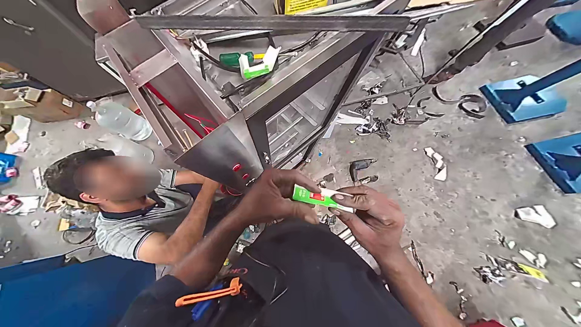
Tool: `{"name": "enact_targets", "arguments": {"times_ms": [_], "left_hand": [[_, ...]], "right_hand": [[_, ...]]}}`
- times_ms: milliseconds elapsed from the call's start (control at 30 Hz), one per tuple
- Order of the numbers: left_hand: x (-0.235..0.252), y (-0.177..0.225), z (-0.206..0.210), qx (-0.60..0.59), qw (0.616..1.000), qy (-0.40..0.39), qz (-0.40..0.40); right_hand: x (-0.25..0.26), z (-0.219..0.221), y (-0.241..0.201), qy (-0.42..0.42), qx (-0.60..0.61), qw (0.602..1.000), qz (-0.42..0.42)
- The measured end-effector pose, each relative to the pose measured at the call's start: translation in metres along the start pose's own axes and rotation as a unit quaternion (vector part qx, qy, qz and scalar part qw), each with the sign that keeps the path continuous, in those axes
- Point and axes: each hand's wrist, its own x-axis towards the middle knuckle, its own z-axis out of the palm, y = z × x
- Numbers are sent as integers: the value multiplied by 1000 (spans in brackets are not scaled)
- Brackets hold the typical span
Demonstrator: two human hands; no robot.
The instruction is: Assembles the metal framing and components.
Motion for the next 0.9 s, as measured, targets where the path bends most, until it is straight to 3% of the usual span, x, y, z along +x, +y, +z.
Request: {"name": "enact_targets", "arguments": {"times_ms": [133,233,467,733,900], "left_hand": [[-7,-15,9,86,989,41,115],[-8,-18,10,104,981,56,155],[-10,-7,3,200,962,11,183],[-14,-17,8,211,950,60,223],[-10,-16,17,156,958,98,218]], "right_hand": [[-2,8,-4,37,66,997,27],[-2,9,-5,33,53,998,25],[0,11,-12,41,22,999,18],[-2,16,-17,49,53,997,33],[1,20,-26,77,104,990,56]]}}
